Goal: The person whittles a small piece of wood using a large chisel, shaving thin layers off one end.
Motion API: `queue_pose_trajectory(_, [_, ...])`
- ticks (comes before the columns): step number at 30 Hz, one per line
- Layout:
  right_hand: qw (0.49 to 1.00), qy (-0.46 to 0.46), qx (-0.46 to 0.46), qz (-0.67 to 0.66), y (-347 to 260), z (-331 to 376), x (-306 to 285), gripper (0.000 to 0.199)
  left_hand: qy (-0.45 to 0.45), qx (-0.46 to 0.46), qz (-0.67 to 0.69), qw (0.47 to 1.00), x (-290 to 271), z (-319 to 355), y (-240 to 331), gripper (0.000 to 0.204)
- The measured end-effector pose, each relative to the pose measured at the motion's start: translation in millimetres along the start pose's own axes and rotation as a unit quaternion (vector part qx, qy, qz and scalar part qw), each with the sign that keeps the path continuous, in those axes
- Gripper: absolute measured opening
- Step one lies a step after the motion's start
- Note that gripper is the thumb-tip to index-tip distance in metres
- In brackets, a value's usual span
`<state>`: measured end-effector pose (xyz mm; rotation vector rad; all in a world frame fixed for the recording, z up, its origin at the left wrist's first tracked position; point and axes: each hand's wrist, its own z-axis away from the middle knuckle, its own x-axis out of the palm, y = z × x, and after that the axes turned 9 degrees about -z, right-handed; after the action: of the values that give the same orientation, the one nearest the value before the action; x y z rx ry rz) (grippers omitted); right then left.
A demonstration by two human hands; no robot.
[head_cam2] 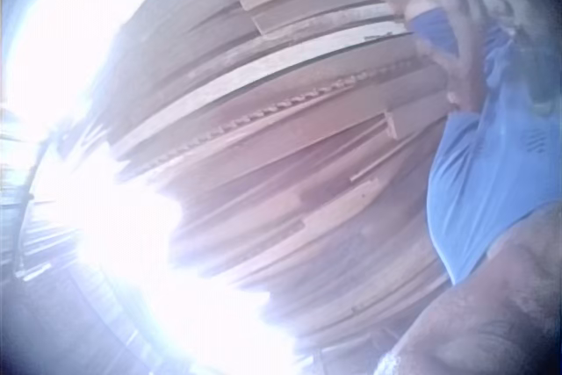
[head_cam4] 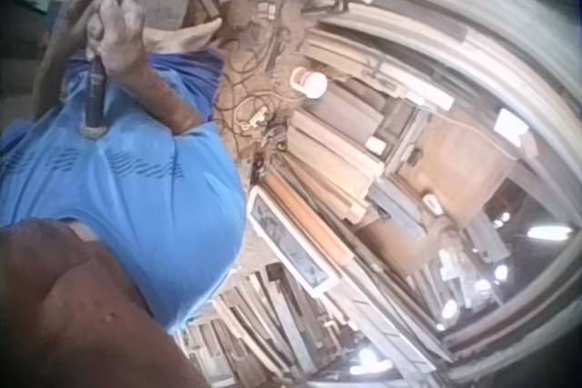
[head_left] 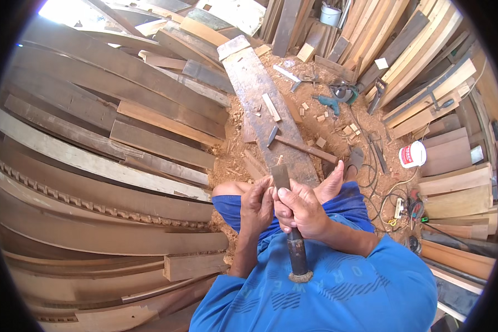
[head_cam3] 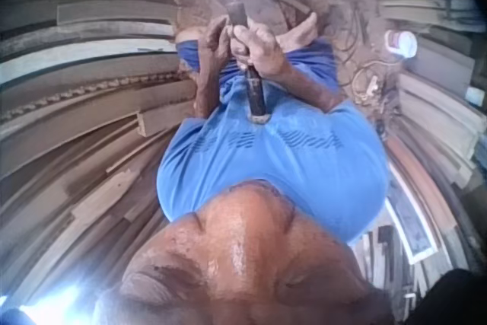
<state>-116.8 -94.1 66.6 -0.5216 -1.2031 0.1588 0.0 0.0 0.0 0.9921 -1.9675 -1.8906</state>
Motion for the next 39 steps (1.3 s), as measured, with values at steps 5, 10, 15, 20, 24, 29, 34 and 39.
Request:
queue_pose_trajectory(5, [0.994, 0.067, -0.085, -0.005, -2, 19, 1, 0.020, -0.075, -0.027, -0.078, 0.994, -6, 13, 44, 0.015])
queue_pose_trajectory(10, [0.964, 0.083, -0.212, 0.135, -39, 22, -11, 0.021, -0.068, -0.094, -0.052, 0.992, -14, 62, 4, 0.019])
queue_pose_trajectory(15, [0.952, 0.081, -0.116, 0.271, -38, -8, -57, 0.028, -0.074, 0.090, -0.214, 0.970, -16, -5, 37, 0.024])
queue_pose_trajectory(20, [0.932, 0.119, -0.188, 0.286, -40, -6, -58, 0.027, 0.029, 0.088, -0.118, 0.989, -21, -31, 33, 0.032])
queue_pose_trajectory(24, [0.924, 0.143, -0.213, 0.283, -32, -8, -57, 0.028, 0.113, -0.034, 0.153, 0.981, -16, -31, 11, 0.028])
queue_pose_trajectory(29, [0.918, 0.118, -0.128, 0.357, -17, -12, -61, 0.029, 0.046, -0.013, 0.352, 0.935, 25, -23, 8, 0.021])
queue_pose_trajectory(34, [0.950, 0.126, -0.109, 0.266, 10, -13, -98, 0.029, 0.037, -0.070, 0.388, 0.918, 2, -36, 3, 0.026])
queue_pose_trajectory(39, [0.945, 0.173, -0.154, 0.233, -26, -18, -62, 0.027, -0.035, -0.127, 0.440, 0.889, -7, -35, 5, 0.029])
